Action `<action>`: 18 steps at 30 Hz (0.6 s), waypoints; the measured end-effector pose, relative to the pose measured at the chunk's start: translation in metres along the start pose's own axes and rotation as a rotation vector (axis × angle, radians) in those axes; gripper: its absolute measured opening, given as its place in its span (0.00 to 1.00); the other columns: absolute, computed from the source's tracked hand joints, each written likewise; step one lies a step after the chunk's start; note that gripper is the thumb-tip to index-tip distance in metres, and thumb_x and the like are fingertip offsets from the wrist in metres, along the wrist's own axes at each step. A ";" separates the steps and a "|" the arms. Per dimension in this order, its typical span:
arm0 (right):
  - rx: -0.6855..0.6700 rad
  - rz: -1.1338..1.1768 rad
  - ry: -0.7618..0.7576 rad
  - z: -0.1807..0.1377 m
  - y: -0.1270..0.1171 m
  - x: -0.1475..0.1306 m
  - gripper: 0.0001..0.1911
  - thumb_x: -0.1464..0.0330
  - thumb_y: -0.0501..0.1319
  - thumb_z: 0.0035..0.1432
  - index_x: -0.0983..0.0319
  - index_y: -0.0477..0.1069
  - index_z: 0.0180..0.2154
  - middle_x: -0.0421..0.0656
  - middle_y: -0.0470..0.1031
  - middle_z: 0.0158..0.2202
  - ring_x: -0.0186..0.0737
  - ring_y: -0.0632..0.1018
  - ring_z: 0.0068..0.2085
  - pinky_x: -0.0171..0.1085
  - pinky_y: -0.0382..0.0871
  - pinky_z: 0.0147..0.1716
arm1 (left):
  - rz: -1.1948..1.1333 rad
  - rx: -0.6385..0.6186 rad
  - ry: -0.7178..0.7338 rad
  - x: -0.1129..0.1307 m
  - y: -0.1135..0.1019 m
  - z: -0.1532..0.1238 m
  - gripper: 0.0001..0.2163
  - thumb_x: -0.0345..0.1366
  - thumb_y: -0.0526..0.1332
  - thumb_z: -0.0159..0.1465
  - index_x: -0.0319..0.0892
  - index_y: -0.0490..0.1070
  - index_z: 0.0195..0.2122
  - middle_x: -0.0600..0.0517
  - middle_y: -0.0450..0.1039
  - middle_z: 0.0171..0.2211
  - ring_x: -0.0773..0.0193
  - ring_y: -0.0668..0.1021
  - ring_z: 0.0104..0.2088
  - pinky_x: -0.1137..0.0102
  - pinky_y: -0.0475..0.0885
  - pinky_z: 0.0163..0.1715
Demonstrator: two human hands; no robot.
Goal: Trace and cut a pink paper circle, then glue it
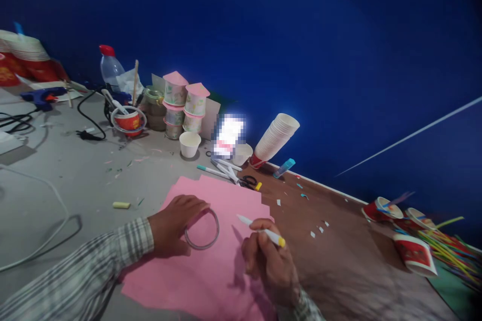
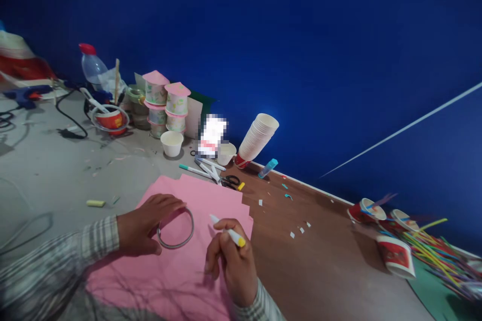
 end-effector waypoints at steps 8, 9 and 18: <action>-0.065 0.339 0.078 0.020 0.022 0.000 0.08 0.61 0.63 0.46 0.56 0.71 0.30 0.29 0.58 0.07 0.30 0.56 0.13 0.32 0.60 0.17 | -0.025 0.016 0.031 0.001 -0.004 0.001 0.41 0.52 0.64 0.42 0.51 0.49 0.56 0.47 0.62 0.55 0.47 0.62 0.54 0.49 0.56 0.54; -0.095 0.361 0.121 0.018 0.027 0.003 0.07 0.61 0.63 0.46 0.56 0.71 0.29 0.29 0.58 0.07 0.30 0.55 0.13 0.31 0.58 0.16 | -0.029 0.027 0.035 0.001 -0.004 0.000 0.40 0.52 0.63 0.43 0.52 0.49 0.56 0.47 0.62 0.55 0.48 0.62 0.54 0.49 0.56 0.54; -0.183 0.367 0.284 0.006 0.049 0.016 0.12 0.61 0.65 0.42 0.51 0.69 0.33 0.32 0.65 0.18 0.31 0.62 0.16 0.30 0.58 0.18 | -0.047 0.042 0.032 -0.001 -0.001 -0.001 0.40 0.47 0.66 0.42 0.52 0.49 0.56 0.49 0.62 0.56 0.47 0.62 0.54 0.50 0.56 0.54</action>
Point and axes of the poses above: each hand's wrist, its own z-axis towards the middle knuckle, its own y-axis out of the palm, x = y × z, the point moved 7 cm from there along z, towards the middle knuckle
